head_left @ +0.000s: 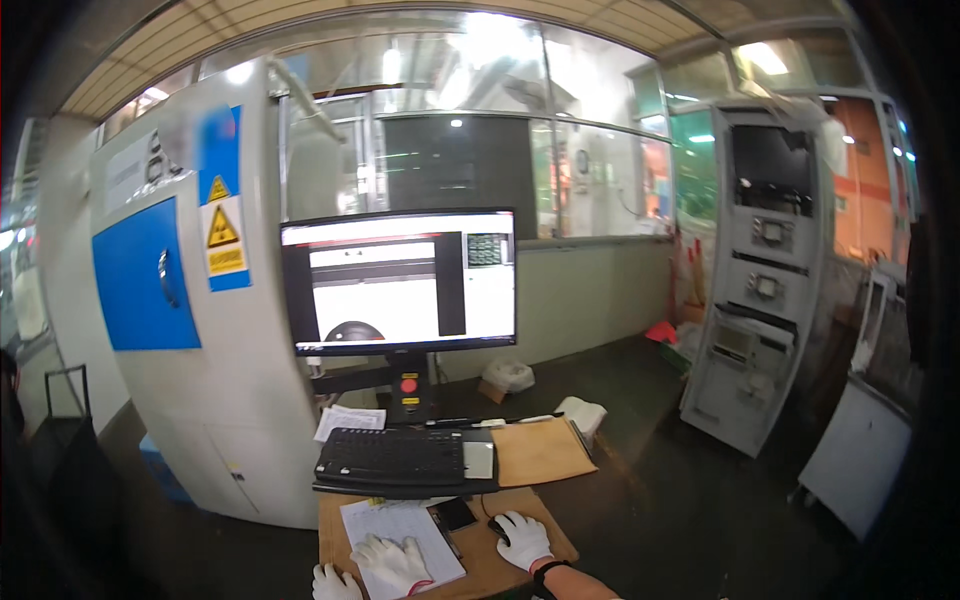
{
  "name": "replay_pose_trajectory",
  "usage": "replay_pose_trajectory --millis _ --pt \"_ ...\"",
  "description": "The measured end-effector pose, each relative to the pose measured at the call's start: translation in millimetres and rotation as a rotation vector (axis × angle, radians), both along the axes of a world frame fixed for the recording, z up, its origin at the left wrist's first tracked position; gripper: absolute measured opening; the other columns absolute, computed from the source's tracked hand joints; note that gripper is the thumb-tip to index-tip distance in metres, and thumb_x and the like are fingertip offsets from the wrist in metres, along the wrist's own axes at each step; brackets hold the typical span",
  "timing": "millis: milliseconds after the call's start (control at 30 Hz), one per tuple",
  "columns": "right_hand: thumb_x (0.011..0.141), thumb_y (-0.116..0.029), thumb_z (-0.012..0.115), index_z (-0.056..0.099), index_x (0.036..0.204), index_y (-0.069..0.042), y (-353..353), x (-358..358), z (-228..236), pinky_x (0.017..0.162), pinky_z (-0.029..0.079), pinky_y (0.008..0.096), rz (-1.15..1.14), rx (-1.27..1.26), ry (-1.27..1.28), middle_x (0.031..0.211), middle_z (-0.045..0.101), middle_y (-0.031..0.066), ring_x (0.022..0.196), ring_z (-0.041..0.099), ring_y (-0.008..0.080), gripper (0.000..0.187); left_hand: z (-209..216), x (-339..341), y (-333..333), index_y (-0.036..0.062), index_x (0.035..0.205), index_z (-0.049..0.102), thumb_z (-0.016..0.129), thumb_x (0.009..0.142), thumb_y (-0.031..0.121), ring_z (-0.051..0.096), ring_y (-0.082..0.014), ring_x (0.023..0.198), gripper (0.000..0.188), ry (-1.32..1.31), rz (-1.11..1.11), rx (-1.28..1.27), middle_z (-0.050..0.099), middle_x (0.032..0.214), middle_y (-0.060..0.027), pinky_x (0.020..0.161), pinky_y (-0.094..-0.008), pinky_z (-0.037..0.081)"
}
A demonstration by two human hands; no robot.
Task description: The recorder uses an X-ray inspection machine to check a tray of metal cans and then sorts them into a finished product pile.
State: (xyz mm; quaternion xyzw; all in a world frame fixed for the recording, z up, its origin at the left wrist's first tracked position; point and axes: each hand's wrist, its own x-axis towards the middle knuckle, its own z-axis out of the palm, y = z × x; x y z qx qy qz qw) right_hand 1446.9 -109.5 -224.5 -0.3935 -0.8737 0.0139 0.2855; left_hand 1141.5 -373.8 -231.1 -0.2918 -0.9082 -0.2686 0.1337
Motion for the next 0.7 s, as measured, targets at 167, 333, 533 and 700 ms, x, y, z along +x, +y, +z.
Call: replay_pose_trajectory --millis 167,333,533,700 --pt "0.086 -0.029 0.068 0.06 0.135 -0.017 -2 0 -1 0.09 0.053 0.051 -0.01 0.026 0.053 0.128 0.061 0.0112 0.106 0.064 0.0369 0.051 5 3 3 0.0075 0.12 0.066 0.065 0.093 0.031 0.067 -0.0419 0.107 0.036 0.017 -0.006 0.009 0.063 0.131 -0.0186 0.089 -0.0529 0.056" --pt "0.085 -0.03 0.07 0.06 0.134 -0.016 0 -2 -6 0.089 0.054 0.0506 -0.042 0.046 0.062 0.128 0.061 0.0115 0.103 0.065 0.0372 0.052 8 0 2 0.0067 0.122 0.065 0.065 0.093 0.031 0.067 -0.042 0.109 0.038 0.013 -0.013 -0.02 0.063 0.132 -0.0192 0.088 -0.0526 0.056" --pt "0.082 -0.031 0.07 0.06 0.134 -0.018 1 -3 -4 0.088 0.054 0.0505 -0.063 0.027 0.031 0.128 0.062 0.0117 0.101 0.066 0.0371 0.055 10 1 1 0.0069 0.124 0.064 0.065 0.094 0.031 0.068 -0.0413 0.109 0.039 0.022 -0.008 -0.013 0.063 0.134 -0.0179 0.088 -0.0529 0.057" --pt "0.08 -0.031 0.069 0.061 0.133 -0.018 1 -3 -5 0.087 0.054 0.0505 -0.079 0.014 0.019 0.129 0.062 0.0121 0.1 0.066 0.0375 0.055 11 3 0 0.0073 0.124 0.064 0.065 0.094 0.032 0.067 -0.0412 0.11 0.039 0.004 0.001 -0.018 0.062 0.134 -0.0178 0.089 -0.0524 0.057"
